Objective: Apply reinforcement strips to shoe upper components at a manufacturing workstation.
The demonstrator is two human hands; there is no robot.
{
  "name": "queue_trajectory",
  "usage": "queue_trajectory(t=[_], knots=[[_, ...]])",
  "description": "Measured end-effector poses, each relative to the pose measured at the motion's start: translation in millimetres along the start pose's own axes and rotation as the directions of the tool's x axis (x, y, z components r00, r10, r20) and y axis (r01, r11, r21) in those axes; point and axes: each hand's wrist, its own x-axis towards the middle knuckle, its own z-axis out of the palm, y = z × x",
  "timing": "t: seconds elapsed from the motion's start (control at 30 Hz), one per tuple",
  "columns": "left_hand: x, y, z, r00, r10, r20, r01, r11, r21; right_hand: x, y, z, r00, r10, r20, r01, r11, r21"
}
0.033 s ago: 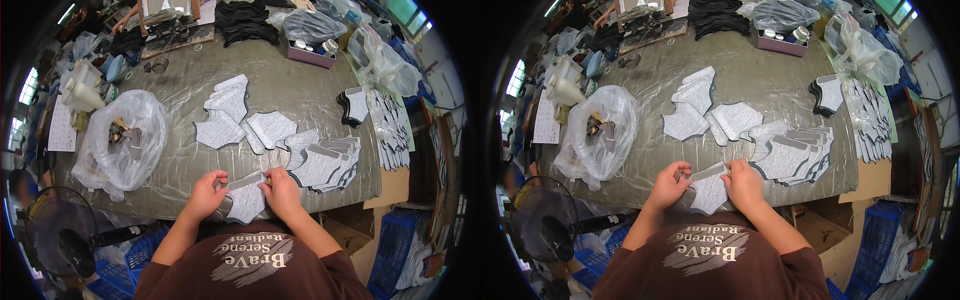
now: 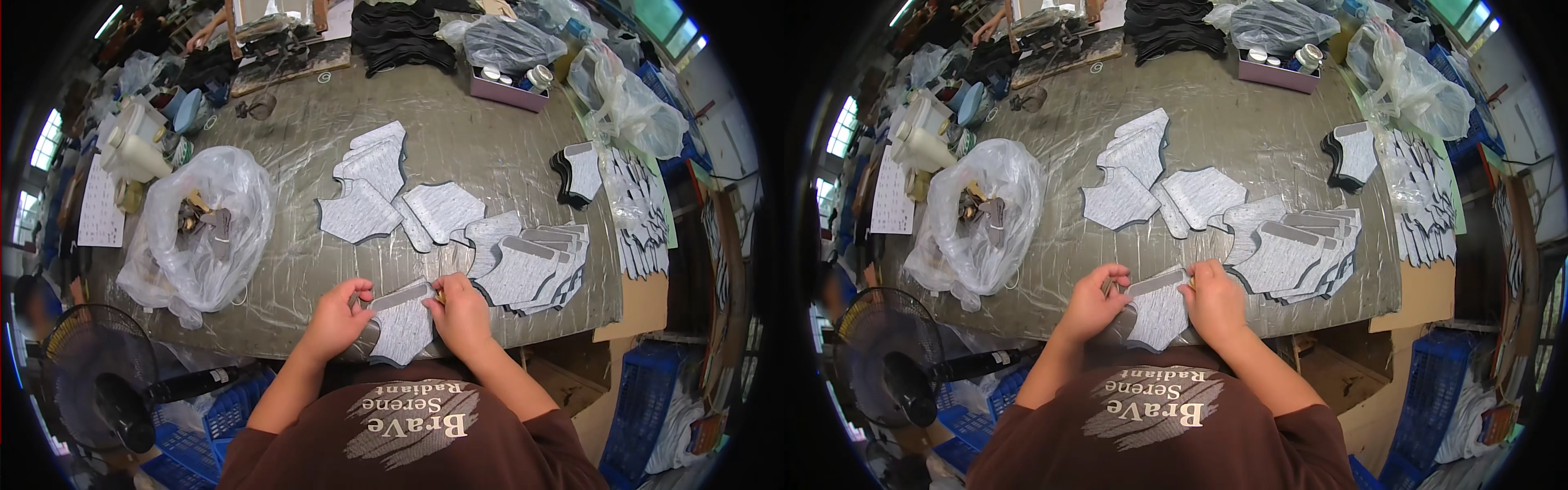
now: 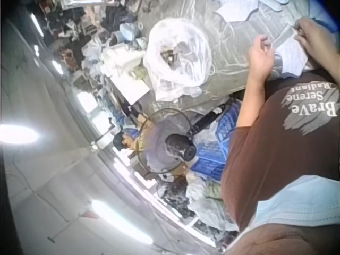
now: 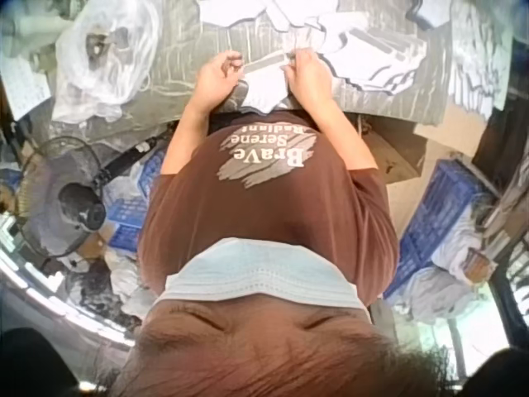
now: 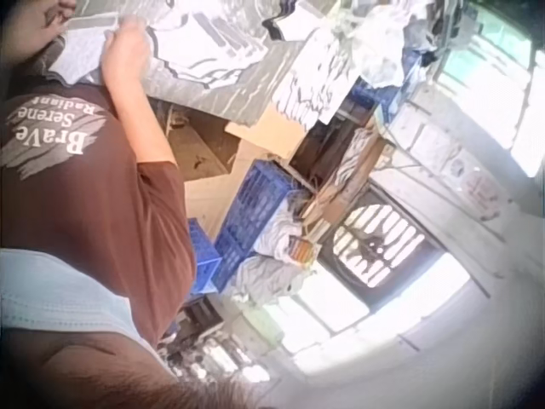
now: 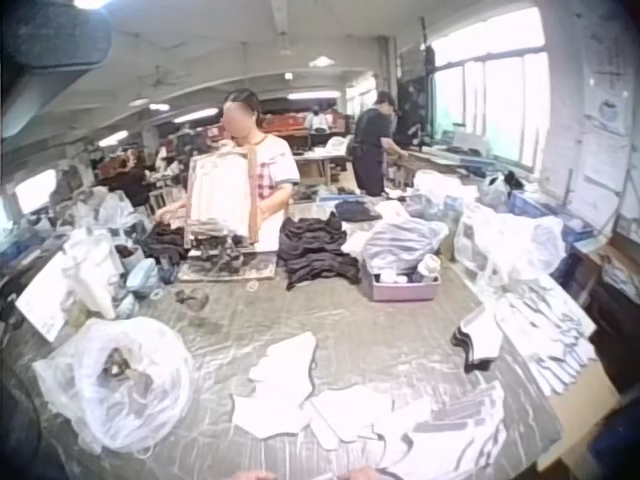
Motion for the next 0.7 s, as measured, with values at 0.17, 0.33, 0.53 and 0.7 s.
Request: queue_trajectory(t=[0.17, 0.33, 0.53, 0.7], knots=[[0, 9, -5, 0.974, 0.117, 0.193, -0.152, 0.971, 0.182, -1, 5, 2, 1.000, -0.010, -0.029, 0.012, 0.999, 0.051], [0, 11, -7, 0.949, 0.179, 0.260, -0.239, 0.945, 0.224, -12, 19, -2, 0.963, -0.261, -0.066, 0.261, 0.965, -0.009], [1, 21, -4, 0.933, 0.182, 0.310, -0.282, 0.905, 0.318, -23, 19, -3, 0.837, -0.533, -0.121, 0.536, 0.844, -0.009], [6, 21, -3, 0.922, 0.209, 0.326, -0.326, 0.873, 0.362, -34, 31, -8, 0.824, -0.559, -0.097, 0.557, 0.765, 0.324]])
